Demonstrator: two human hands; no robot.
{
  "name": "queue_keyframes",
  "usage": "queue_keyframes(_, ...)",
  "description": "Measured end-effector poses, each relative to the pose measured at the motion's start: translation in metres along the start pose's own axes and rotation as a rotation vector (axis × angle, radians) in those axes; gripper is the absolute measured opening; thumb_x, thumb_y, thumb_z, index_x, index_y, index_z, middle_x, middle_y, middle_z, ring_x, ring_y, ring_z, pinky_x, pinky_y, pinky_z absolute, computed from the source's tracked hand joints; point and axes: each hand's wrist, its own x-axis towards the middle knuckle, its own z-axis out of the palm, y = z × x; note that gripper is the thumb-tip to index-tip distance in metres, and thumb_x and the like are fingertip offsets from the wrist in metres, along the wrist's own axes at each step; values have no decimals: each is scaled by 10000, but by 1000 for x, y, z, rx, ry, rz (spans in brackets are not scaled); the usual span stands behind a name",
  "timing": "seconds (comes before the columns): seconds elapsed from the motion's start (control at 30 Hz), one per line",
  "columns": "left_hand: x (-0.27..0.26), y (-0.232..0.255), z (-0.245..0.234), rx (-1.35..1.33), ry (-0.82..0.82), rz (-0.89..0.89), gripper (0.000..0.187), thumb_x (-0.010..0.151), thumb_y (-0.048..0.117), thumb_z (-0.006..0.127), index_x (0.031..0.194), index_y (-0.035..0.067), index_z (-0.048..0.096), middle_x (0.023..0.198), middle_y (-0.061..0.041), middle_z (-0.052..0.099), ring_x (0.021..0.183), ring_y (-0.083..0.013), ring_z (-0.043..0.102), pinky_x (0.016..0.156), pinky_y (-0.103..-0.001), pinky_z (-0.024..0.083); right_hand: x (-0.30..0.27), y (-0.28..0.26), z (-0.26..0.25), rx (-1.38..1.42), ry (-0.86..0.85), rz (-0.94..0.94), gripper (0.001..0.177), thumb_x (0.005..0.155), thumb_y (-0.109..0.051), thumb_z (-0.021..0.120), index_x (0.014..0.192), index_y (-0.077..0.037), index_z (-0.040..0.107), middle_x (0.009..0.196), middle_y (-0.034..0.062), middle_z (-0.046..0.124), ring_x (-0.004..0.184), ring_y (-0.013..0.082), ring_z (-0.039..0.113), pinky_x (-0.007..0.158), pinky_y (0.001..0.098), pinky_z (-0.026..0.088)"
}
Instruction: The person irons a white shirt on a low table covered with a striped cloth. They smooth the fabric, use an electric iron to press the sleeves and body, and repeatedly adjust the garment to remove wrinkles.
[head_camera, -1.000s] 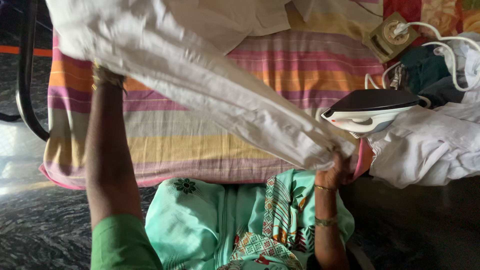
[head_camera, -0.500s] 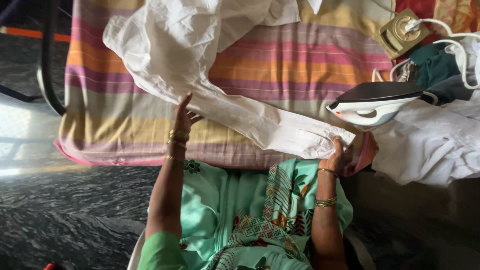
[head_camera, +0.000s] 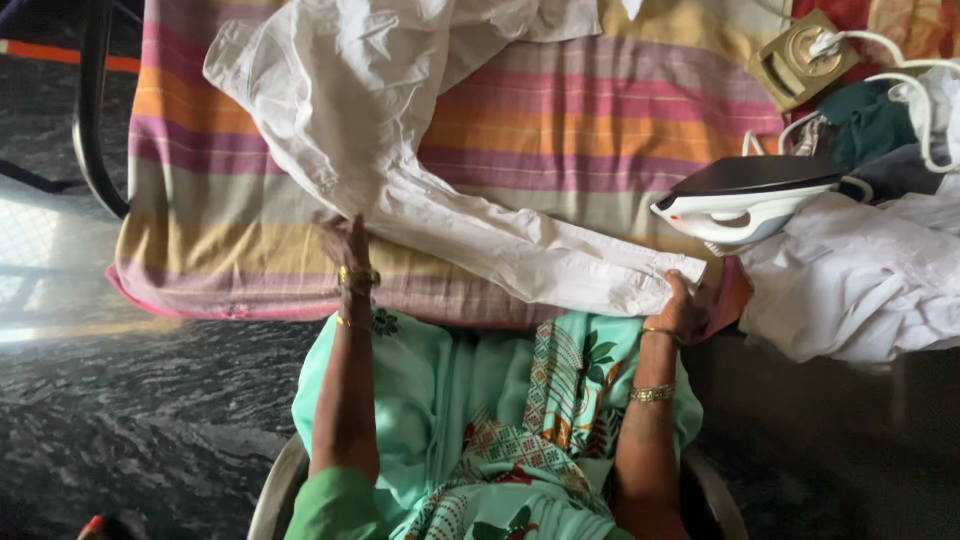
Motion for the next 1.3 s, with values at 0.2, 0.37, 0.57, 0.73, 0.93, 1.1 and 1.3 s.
queue_keyframes(0.2, -10, 41, 40, 207, -44, 954, 315, 785, 48, 458, 1091, -12, 413, 1092, -168, 440, 1055, -276, 422, 911, -404, 346, 0, -28, 32, 481, 255, 441, 698, 490, 51, 577, 1161, 0, 392, 1131, 59, 407, 1052, 203, 405, 909, 313, 352)
queue_keyframes(0.37, 52, 46, 84, 569, -459, 1533, 283, 675, 35, 487, 935, 99, 576, 1035, -58, 550, 1056, -263, 449, 902, -440, 308, 9, -62, 34, 415, 224, 312, 657, 497, 78, 526, 1146, 18, 447, 1125, 54, 412, 1116, 205, 398, 1018, 321, 297)
queue_keyframes(0.57, 111, 23, 79, 634, -669, 1254, 59, 696, 74, 542, 738, 115, 546, 855, -59, 551, 957, -272, 469, 872, -430, 331, 9, -55, 33, 393, 202, 170, 657, 512, 105, 544, 1158, 20, 462, 1136, 54, 425, 1141, 213, 398, 1061, 338, 270)
queue_keyframes(0.73, 114, 16, 74, 764, -324, 1114, 135, 790, 111, 538, 913, 56, 523, 952, -135, 496, 964, -308, 445, 884, -527, 273, -4, -4, 47, 388, 373, 481, 741, 479, 129, 630, 1166, 4, 384, 1090, 58, 425, 951, 165, 442, 816, 324, 423)
queue_keyframes(0.93, 92, 12, 91, 688, -312, 1140, 252, 783, 116, 578, 1010, 43, 497, 1031, -179, 475, 1014, -380, 406, 839, -501, 320, -18, 32, 43, 432, 387, 564, 734, 514, 148, 628, 1196, 32, 380, 1058, 66, 451, 830, 158, 486, 683, 294, 482)
queue_keyframes(1.1, 51, -22, 62, 942, -616, 1158, 255, 805, 225, 597, 1046, 221, 515, 1199, 3, 439, 1143, -200, 377, 991, -394, 279, -16, 27, 42, 446, 379, 625, 676, 549, 148, 632, 1182, 48, 417, 1072, 82, 471, 851, 151, 514, 728, 292, 484)
queue_keyframes(1.3, 61, 10, 0, 951, -795, 949, 865, 447, 621, 634, 1211, 306, 375, 1377, -3, 203, 1270, -357, 99, 851, -727, -19, -17, 37, 43, 418, 373, 737, 478, 549, 65, 635, 1014, 42, 524, 931, 96, 557, 767, 169, 553, 688, 278, 489)
